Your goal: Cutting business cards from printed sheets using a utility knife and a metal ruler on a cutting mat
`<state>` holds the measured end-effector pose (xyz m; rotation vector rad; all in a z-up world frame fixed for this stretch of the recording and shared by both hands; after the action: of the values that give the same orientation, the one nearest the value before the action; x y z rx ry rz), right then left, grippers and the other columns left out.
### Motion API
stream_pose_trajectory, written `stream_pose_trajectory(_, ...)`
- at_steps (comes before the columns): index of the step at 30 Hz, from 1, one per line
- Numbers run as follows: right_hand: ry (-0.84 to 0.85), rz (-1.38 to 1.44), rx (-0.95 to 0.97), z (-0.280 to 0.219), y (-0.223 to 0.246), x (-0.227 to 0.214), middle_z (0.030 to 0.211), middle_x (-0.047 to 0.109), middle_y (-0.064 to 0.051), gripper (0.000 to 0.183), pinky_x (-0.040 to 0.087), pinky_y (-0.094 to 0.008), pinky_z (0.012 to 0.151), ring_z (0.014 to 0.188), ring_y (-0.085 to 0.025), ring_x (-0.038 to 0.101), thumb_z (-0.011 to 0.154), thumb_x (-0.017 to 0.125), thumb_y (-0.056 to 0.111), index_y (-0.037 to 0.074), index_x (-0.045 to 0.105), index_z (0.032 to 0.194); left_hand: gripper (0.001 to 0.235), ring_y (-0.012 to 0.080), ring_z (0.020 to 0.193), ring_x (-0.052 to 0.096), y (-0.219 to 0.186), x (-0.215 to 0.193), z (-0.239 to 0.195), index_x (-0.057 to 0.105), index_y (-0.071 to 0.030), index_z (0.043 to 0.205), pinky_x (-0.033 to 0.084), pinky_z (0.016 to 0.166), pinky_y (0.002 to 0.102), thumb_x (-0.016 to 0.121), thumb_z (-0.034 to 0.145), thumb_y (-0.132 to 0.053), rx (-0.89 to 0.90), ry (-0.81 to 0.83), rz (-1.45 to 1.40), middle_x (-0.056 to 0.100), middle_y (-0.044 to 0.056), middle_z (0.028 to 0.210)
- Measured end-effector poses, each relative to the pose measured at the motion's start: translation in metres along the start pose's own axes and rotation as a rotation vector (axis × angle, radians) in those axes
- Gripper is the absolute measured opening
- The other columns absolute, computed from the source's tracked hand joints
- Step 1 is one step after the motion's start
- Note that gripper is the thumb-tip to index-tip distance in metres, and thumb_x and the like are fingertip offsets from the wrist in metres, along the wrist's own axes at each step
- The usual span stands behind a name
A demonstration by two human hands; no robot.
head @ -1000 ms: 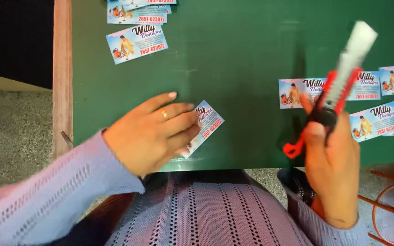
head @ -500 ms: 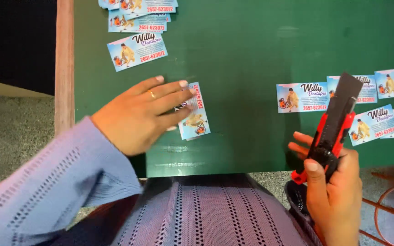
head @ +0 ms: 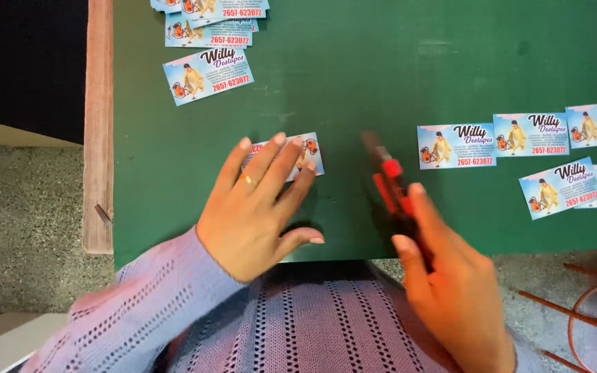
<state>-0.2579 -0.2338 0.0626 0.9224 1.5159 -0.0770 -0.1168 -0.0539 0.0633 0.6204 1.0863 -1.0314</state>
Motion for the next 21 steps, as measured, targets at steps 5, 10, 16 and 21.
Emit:
stream_pose_trajectory(5,-0.100,-0.060,-0.407,-0.005,0.039,0.015,0.087,0.065,0.000,0.060,0.051,-0.040,0.059,0.063,-0.023,0.059,0.099,0.062,0.021,0.014,0.046,0.156,0.091,0.0437,0.136,0.050,0.000,0.023,-0.003,0.058,-0.009,0.142,0.040,0.111,0.063,0.056,0.085,-0.081,-0.008,0.108,-0.172,0.048,0.022,0.152)
stream_pose_trajectory(10,-0.036,-0.174,-0.331,0.003,0.048,0.027,0.075,0.055,-0.001,0.060,0.046,-0.047,0.042,0.050,-0.032,0.051,0.099,0.059,0.025,0.020,0.045,0.158,0.093,0.0442,0.132,0.054,-0.001,0.016,-0.005,0.059,-0.005,0.140,0.046,0.108,0.060,0.062,0.085,-0.079,-0.047,0.024,-0.213,0.051,0.021,0.148)
stream_pose_trajectory(16,-0.080,-0.233,-0.357,-0.006,0.054,0.028,0.073,0.049,0.000,0.062,0.046,-0.045,0.042,0.049,-0.030,0.048,0.099,0.063,0.023,0.017,0.046,0.158,0.097,0.0412,0.128,0.055,0.002,0.015,-0.003,0.058,0.002,0.140,0.047,0.106,0.056,0.057,0.087,-0.079,-0.051,0.003,-0.244,0.054,0.018,0.147)
stream_pose_trajectory(21,-0.082,-0.342,-0.325,-0.011,0.056,0.032,0.074,0.050,0.000,0.063,0.046,-0.050,0.039,0.046,-0.034,0.048,0.098,0.063,0.027,0.022,0.045,0.159,0.101,0.0372,0.133,0.054,0.001,0.019,-0.004,0.059,-0.003,0.143,0.045,0.110,0.053,0.055,0.086,-0.085,-0.049,0.041,-0.150,0.050,0.012,0.156)
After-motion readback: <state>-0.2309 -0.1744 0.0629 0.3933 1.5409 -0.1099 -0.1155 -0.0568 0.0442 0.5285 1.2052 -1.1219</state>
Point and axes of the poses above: each hand's wrist, its own z-axis towards the middle knuckle, its own x-axis out of the palm, y = z × x, the point moved 8 cm from there along z, towards the middle knuckle
